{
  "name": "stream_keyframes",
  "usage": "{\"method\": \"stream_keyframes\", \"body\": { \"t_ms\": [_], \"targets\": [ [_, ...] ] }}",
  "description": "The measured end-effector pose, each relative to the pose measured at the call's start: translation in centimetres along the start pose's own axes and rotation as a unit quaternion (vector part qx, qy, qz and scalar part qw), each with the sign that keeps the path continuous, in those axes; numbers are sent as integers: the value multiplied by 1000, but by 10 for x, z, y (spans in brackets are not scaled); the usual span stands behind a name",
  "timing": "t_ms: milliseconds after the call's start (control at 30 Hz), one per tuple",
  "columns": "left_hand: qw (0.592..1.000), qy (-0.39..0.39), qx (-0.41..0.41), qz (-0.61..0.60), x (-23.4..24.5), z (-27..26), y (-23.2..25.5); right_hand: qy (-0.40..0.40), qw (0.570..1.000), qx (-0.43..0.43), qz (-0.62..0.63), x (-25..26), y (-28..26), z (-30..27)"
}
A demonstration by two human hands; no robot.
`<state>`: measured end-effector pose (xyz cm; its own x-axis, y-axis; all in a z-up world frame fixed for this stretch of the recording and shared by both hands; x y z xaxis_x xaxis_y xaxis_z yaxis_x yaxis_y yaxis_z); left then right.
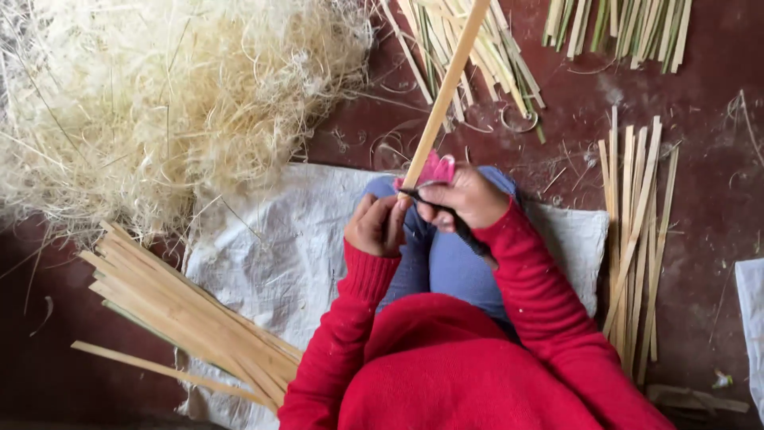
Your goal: Shaving and processing thin wooden strips using a hand tool.
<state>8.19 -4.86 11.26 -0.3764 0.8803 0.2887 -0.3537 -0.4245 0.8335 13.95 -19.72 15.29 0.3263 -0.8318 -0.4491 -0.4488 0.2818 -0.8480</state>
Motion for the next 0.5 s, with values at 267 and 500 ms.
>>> {"method": "stream_keyframes", "body": {
  "t_ms": [267,500],
  "targets": [
    [1000,-24,12,7,7,1,51,-20,999,31,17,47,-33,20],
    [997,-10,67,-33,7,-11,22,10,998,40,49,50,-41,31]
  ]
}}
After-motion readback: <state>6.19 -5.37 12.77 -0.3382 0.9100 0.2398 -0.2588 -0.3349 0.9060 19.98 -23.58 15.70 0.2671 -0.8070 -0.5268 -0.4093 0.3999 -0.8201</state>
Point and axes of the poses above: each hand's wrist, its own z-axis towards the middle knuckle, its own x-axis out of the back of the hand, y = z × x, the point moved 7 cm from there along z, towards the middle knuckle, and after that the axes turned 2 degrees about y, right-handed, at the moved point
